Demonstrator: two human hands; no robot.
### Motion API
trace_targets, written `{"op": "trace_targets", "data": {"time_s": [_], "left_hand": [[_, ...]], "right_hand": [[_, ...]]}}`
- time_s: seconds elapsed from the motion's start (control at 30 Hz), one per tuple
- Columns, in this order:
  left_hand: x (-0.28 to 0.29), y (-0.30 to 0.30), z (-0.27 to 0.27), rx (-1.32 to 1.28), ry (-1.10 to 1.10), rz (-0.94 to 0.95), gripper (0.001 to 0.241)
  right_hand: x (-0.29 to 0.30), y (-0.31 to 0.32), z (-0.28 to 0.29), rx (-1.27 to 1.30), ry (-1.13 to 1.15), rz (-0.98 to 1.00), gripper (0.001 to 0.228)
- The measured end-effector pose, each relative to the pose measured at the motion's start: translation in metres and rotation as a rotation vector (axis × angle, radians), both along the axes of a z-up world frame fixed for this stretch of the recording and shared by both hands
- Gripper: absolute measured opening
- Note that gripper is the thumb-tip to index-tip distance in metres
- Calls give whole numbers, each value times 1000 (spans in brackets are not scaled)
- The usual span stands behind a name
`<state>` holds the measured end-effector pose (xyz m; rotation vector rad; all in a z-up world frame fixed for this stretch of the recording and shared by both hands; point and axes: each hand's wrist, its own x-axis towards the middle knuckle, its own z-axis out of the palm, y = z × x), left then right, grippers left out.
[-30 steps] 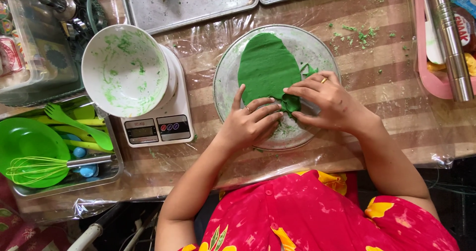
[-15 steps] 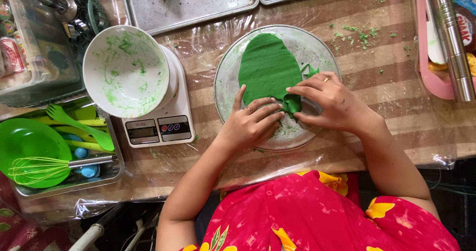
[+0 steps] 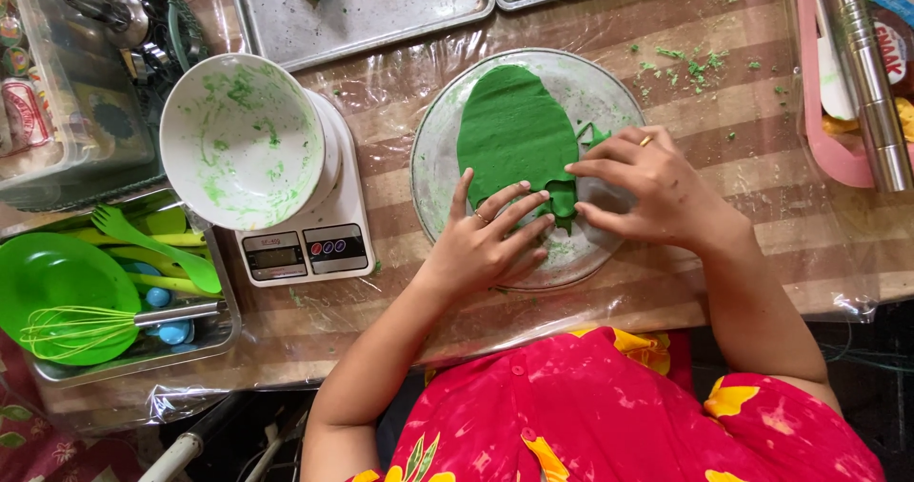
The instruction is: Using a heart-shaped cookie cutter to cut shapes out of green dough and placing them on a tray
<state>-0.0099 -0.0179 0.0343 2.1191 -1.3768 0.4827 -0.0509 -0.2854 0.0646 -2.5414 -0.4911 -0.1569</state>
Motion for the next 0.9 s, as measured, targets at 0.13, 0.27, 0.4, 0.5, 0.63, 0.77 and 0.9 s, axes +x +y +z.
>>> {"op": "trace_targets", "data": {"time_s": [0.13, 0.27, 0.4, 0.5, 0.63, 0.77, 0.9], "left_hand": [[-1, 1, 3, 31, 6, -9, 28], [-1, 1, 6, 60, 2, -27, 29], [-2, -1, 5, 67, -10, -15, 31], [-3, -2, 2, 64, -3, -4, 29], [-4, -3, 3, 102, -3, 39, 28], [-5, -3, 4, 127, -3, 78, 26], [-6, -4, 5, 129, 1, 85, 25]], "right_hand": [[1, 2, 1, -25, -5, 19, 31], [1, 3, 7, -62, 8, 27, 26], [0, 5, 10, -89, 16, 28, 24], [-2, 7, 12, -121, 24, 25, 21], [-3, 10, 12, -187, 48, -11, 20], [-3, 11, 12, -256, 60, -43, 20], [-3, 12, 13, -283, 61, -54, 20]]}}
